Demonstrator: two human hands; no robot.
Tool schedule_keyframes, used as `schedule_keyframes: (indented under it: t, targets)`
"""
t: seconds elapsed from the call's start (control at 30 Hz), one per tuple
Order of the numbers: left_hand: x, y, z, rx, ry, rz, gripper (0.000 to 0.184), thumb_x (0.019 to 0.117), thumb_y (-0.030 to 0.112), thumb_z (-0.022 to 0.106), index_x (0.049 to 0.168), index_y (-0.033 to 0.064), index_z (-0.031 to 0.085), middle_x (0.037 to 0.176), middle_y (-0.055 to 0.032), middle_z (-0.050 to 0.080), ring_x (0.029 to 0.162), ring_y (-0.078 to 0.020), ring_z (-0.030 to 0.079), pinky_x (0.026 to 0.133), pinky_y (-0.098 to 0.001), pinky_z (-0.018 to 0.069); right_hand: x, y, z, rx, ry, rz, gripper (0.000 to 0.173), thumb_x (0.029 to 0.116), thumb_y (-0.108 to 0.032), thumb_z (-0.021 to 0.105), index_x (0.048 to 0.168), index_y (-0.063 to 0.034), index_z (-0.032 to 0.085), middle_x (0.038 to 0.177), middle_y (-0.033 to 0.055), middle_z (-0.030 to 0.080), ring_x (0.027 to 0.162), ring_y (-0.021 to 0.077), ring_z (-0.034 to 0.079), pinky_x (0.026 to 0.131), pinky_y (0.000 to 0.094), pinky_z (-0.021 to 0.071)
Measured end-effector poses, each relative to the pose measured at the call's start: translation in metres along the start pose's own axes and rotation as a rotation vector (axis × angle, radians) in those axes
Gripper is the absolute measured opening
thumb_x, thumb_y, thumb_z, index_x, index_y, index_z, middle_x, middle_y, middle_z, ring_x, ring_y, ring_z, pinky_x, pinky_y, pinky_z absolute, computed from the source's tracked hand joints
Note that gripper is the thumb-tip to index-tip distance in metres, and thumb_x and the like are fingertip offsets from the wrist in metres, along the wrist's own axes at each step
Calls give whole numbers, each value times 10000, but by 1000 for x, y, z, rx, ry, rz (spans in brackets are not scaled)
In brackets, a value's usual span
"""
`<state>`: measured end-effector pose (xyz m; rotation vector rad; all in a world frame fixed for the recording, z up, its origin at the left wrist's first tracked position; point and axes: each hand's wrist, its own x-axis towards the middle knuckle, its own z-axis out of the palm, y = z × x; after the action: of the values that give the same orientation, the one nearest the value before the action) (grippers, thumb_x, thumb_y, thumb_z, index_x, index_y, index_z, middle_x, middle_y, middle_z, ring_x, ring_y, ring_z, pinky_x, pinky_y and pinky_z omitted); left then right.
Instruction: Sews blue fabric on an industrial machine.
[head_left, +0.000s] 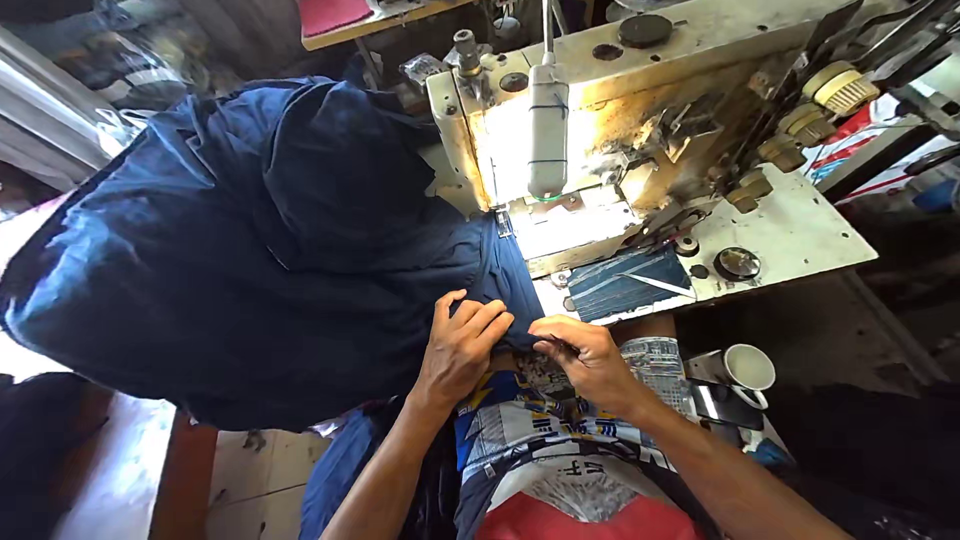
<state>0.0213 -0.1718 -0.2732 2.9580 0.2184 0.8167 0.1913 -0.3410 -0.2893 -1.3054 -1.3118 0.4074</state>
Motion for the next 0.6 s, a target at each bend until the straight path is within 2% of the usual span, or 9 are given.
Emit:
schedule_keyframes:
  t: [0.13,0.23,0.33,0.4,0.5,0.6]
  targets:
    - [16,5,-21,33,13,-7,245,993,56,560,1068,186,753,1120,37,736,1039,-179,666,1107,-546,384,10,-5,1,31,70,83,147,1015,-114,632,1060,-42,752,1083,47,742,979,93,702,868,262,599]
    - [32,-1,-29,50,18,-1,211,970,52,586,1004,165,760,1098,28,734,1032,-183,662,1114,-547,375,24,-3,2,30,110,131,150,1008,-137,635,1055,-59,755,983,19,738,826,45,669,743,221,570]
    - [46,-10,-33,67,0,3,203,948,29,580,949,138,751,1109,11,720,1057,-202,649,1111,-549,366,40,2,3,28,138,190,155,1002,-178,643,1038,-83,760,885,-10,716,729,35,624,675,222,533]
    - [55,-16,-36,73,-10,10,200,940,14,559,927,114,731,1095,-16,708,1048,-225,643,1084,-546,381,50,6,5,42,152,199,134,990,-168,656,1029,-85,754,883,-6,707,730,51,620,681,241,536]
    - [67,-25,-41,49,-25,31,177,929,19,544,914,93,703,1074,-61,678,1029,-259,617,978,-516,423,62,7,8,48,174,207,93,982,-137,662,1026,-106,739,881,-10,695,717,66,618,657,251,535]
    - [73,-24,-49,26,-87,46,46,896,91,634,890,95,680,1101,-84,642,1047,-272,599,929,-496,445,71,13,11,28,191,171,96,985,-106,655,1040,-123,732,929,-7,703,766,87,651,681,286,569]
